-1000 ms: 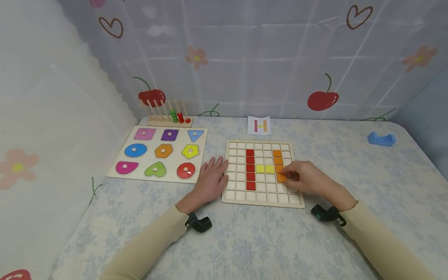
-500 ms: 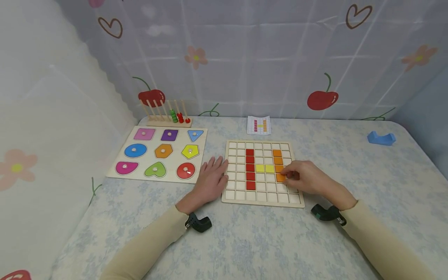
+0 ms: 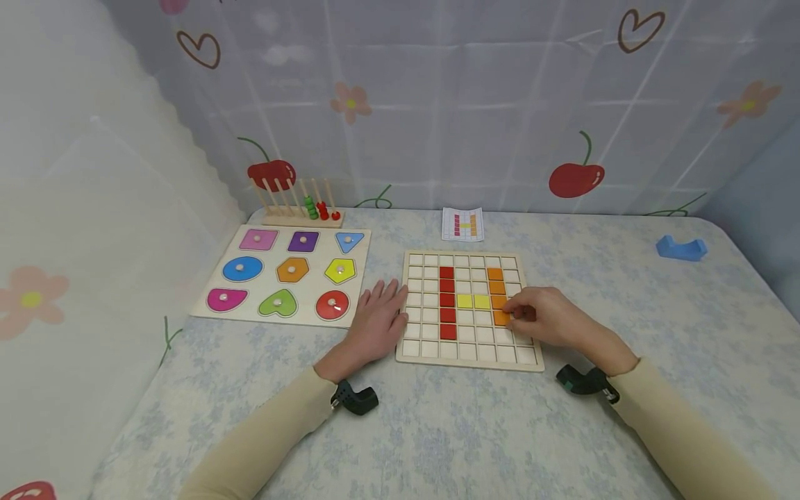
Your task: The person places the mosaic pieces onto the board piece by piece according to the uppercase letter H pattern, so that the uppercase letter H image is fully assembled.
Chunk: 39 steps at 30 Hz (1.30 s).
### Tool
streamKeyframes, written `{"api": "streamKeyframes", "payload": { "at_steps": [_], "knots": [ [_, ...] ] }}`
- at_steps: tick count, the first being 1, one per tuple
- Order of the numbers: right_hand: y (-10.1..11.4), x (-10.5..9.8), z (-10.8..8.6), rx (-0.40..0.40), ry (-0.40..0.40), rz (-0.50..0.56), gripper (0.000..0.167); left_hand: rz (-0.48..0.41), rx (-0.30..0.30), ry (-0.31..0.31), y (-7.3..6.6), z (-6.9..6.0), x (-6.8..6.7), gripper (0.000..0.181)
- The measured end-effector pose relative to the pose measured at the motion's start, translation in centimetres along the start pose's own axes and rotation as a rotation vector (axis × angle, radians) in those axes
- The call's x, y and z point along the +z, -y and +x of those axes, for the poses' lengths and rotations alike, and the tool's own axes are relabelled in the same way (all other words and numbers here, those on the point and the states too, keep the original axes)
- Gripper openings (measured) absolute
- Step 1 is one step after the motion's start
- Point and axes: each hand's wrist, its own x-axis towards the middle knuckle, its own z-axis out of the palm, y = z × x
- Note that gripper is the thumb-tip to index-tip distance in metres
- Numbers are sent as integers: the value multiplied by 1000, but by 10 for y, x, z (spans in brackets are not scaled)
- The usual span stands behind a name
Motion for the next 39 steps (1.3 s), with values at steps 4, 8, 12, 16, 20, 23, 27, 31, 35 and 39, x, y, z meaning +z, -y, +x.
{"api": "streamKeyframes", "payload": {
  "at_steps": [4, 8, 12, 16, 20, 23, 27, 31, 35, 39],
  "knots": [
    [0, 0, 0, 1, 0, -1, 21, -4, 3, -6, -1, 0, 0, 55],
    [2, -1, 0, 5, 7, -4, 22, -11, 0, -8, -1, 0, 0, 55],
    [4, -3, 0, 12, 11, -7, 22, -13, -4, -4, -1, 0, -1, 55],
    [1, -5, -2, 8, 0, -23, 21, -8, -5, -2, -2, 0, -2, 55],
    [-2, -7, -6, 6, -15, -36, 19, -4, -5, -2, -1, 0, -1, 55],
    [-5, -9, -9, 11, -21, -39, 20, -4, 2, -4, -1, 0, -1, 55],
    [-8, -12, -16, 14, -28, -55, 21, -1, 8, -5, -1, -1, -1, 55],
    [-11, -15, -23, 22, -39, -74, 22, 0, 0, -1, -2, -1, -2, 55],
    [-15, -17, -28, 27, -49, -81, 21, -2, -3, 3, -2, -1, -3, 55],
    [-18, -17, -33, 18, -58, -85, 20, -4, -3, 3, -2, -1, -2, 55]
  ]
}}
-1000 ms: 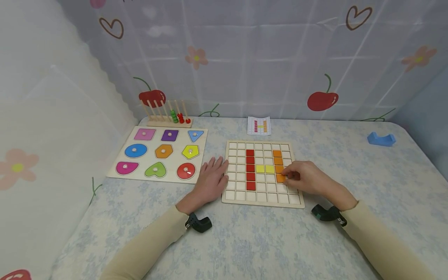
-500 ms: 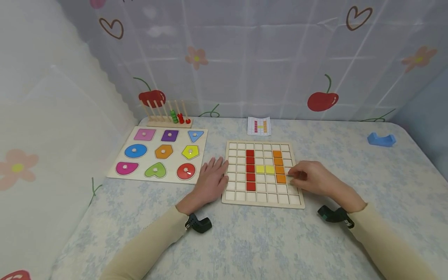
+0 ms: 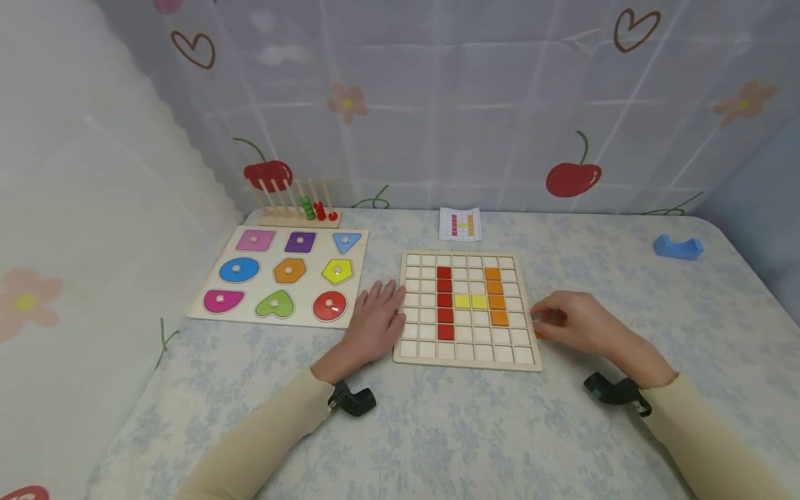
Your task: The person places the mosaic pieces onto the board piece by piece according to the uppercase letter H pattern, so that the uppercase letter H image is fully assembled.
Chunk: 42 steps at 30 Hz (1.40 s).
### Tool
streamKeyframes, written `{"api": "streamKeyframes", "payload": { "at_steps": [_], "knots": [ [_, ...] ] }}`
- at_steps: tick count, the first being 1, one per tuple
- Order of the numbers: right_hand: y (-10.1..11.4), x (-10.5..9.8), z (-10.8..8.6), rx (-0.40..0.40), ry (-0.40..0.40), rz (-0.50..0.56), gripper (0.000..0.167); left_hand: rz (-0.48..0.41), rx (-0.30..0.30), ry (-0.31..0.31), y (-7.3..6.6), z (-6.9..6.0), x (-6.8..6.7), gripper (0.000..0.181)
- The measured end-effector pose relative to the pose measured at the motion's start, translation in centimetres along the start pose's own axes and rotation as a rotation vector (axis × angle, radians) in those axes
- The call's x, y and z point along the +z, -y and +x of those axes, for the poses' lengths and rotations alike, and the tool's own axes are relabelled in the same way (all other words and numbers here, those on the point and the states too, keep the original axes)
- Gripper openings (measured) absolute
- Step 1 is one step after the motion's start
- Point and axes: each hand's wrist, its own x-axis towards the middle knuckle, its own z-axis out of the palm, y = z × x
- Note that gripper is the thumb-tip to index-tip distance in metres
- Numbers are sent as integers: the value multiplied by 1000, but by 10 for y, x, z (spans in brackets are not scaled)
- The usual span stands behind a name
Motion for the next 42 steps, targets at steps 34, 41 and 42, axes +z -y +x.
{"api": "streamKeyframes", "payload": {
  "at_steps": [34, 41, 42],
  "knots": [
    [-6, -3, -8, 22, 63, -15, 27, 8, 9, -11, 0, 1, 1, 55],
    [-8, -1, -8, -1, 55, -11, 25, 13, 11, -10, 1, 0, 0, 54],
    [-8, -1, -8, -7, 51, -10, 25, 13, 13, -11, 1, 0, 0, 54]
  ]
}}
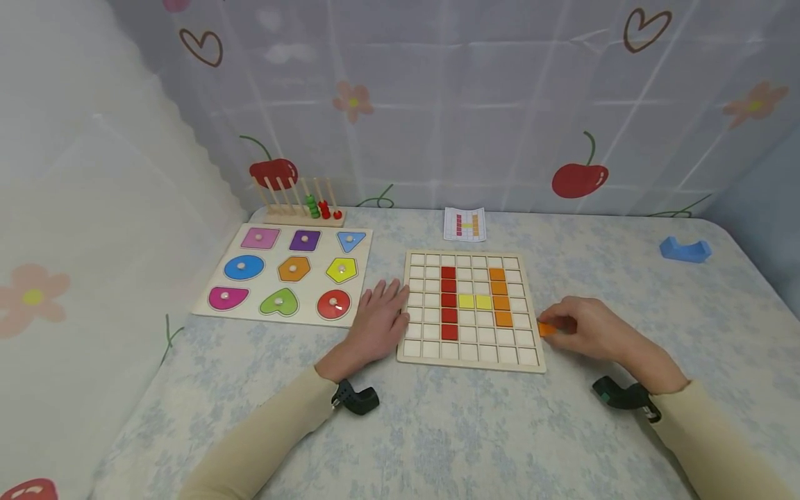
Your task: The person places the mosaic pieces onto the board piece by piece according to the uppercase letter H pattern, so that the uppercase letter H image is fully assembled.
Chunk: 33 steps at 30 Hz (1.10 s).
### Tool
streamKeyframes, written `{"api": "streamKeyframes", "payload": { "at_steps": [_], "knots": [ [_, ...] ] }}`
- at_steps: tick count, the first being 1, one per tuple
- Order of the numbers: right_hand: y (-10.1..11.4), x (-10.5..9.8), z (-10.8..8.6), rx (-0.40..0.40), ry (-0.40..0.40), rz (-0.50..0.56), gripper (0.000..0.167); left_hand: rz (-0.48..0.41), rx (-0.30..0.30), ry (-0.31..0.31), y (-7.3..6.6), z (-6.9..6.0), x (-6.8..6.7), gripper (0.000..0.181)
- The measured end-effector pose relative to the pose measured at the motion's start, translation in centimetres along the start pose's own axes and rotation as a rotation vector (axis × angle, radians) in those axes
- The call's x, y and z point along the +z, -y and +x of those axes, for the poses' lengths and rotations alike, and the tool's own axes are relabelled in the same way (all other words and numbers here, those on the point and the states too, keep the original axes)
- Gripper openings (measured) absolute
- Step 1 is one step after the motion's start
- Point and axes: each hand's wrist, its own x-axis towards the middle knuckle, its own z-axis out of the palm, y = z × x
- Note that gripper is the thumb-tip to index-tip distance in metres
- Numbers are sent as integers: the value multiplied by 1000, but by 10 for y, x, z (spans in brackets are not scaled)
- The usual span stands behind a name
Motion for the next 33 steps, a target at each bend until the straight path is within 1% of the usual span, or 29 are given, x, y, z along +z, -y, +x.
{"api": "streamKeyframes", "payload": {
  "at_steps": [4, 11, 19, 28, 33],
  "knots": [
    [0, 0, 0, -13, -13, -3, 26, -9, 13, -12, 0, -1, -1, 53],
    [1, -1, 0, 22, -3, 9, 31, -16, 13, -8, 0, -1, -2, 53],
    [0, 0, 1, 38, 12, 26, 30, -15, 8, -8, -1, 0, -1, 54],
    [1, -2, 1, 23, -2, 27, 29, -6, 6, -6, -2, -1, -2, 53],
    [2, -2, 1, 37, 4, 16, 30, -5, 5, -2, -1, -1, -2, 54]
  ]
}}
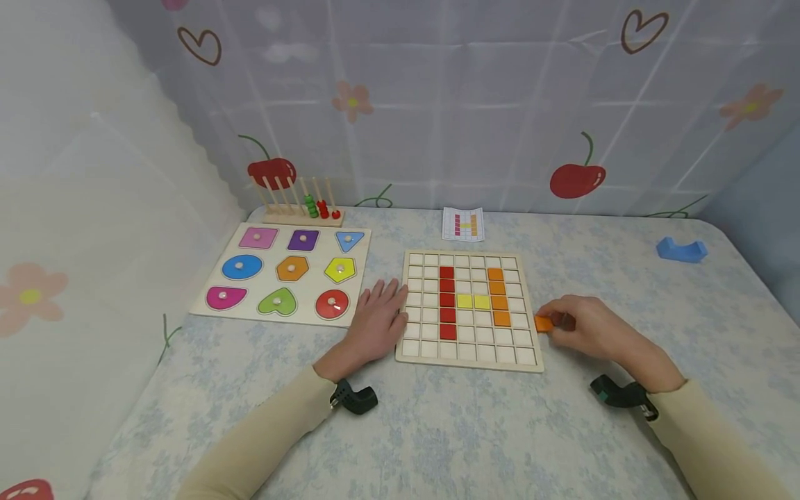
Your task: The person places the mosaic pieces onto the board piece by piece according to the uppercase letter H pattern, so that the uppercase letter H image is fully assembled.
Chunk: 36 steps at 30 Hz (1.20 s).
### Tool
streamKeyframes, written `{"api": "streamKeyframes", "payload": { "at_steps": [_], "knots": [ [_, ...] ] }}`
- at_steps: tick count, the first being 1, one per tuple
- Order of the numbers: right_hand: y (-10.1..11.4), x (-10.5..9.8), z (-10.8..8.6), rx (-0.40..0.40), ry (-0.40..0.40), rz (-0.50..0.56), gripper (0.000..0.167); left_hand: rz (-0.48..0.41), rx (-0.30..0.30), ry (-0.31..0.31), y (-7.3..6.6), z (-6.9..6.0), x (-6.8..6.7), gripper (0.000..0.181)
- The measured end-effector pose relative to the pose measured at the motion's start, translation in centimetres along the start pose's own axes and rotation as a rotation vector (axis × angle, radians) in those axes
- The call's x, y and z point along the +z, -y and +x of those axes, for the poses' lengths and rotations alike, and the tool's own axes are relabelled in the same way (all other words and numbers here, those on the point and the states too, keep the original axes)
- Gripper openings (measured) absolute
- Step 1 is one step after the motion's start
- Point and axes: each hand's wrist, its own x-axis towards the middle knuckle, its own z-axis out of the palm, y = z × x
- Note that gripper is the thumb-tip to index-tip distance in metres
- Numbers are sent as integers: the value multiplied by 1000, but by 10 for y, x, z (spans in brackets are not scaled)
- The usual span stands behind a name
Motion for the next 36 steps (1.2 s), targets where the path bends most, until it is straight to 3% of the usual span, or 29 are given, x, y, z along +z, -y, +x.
{"api": "streamKeyframes", "payload": {
  "at_steps": [36],
  "knots": [
    [13, -2, 3, 17, -7, -12, 28, -2, -4, -4, -1, 0, 0, 54]
  ]
}}
